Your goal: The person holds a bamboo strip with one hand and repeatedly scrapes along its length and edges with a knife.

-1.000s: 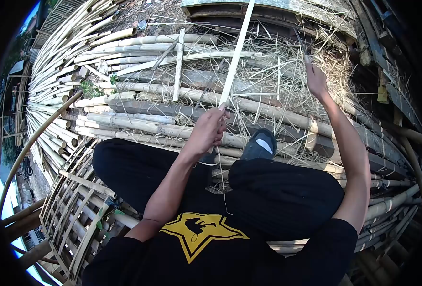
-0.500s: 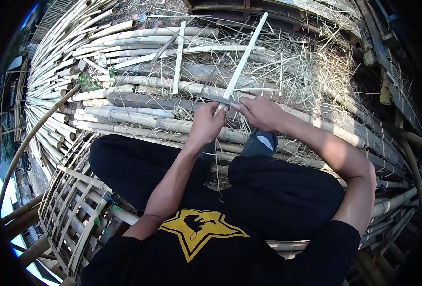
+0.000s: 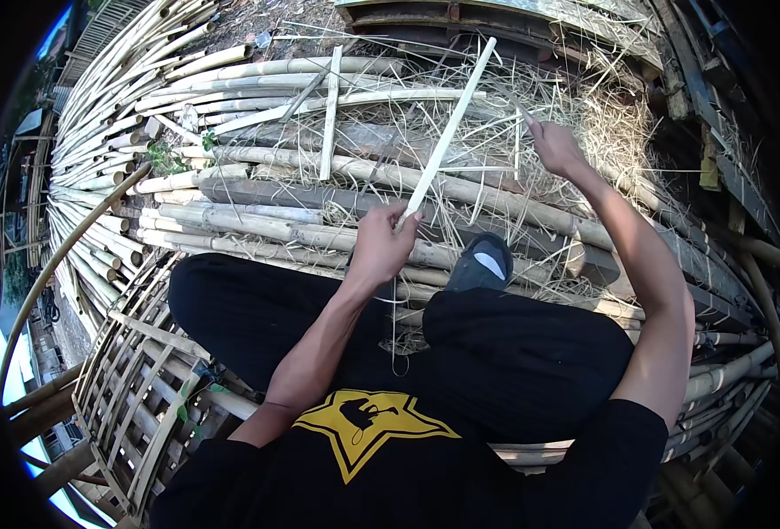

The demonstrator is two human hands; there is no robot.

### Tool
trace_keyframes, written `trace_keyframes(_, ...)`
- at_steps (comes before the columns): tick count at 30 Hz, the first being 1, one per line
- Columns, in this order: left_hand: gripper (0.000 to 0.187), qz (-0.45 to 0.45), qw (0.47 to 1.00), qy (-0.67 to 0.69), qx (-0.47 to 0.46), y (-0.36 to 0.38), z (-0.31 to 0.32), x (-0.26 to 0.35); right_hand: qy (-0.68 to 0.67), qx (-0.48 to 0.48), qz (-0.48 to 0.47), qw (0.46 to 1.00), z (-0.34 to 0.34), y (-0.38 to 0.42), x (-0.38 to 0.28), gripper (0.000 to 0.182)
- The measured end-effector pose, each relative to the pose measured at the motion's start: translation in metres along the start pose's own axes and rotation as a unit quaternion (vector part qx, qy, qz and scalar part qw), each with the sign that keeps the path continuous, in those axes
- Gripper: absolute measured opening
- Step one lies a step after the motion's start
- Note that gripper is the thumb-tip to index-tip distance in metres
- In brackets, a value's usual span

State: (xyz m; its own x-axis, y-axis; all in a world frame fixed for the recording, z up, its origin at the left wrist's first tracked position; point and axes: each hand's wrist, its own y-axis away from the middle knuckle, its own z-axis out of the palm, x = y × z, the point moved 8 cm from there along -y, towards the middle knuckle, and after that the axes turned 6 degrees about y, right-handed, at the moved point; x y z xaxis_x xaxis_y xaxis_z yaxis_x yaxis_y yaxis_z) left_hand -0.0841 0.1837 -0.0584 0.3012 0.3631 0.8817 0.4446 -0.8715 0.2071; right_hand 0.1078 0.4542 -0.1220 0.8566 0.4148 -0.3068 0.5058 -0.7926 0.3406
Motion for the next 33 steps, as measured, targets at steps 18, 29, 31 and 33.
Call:
trace_keyframes(18,0.027,-0.236,0.848,0.456,-0.128,-0.007,0.022,-0.016,-0.096,-0.055,-0.304,0.946,0.035,0.104,-0.152,0.042)
trace_keyframes(29,0.023,-0.22,0.85,0.46,-0.131,-0.007,0.022,-0.007,-0.052,-0.055,-0.297,0.952,0.031,0.097,-0.151,0.043)
trace_keyframes(31,0.024,-0.214,0.853,0.458,-0.128,-0.007,0.018,-0.004,-0.032,-0.029,-0.322,0.946,0.026,0.094,-0.151,0.045)
trace_keyframes(33,0.024,-0.237,0.856,0.442,-0.128,-0.004,0.02,-0.006,-0.04,-0.041,-0.314,0.948,0.024,0.089,-0.146,0.047)
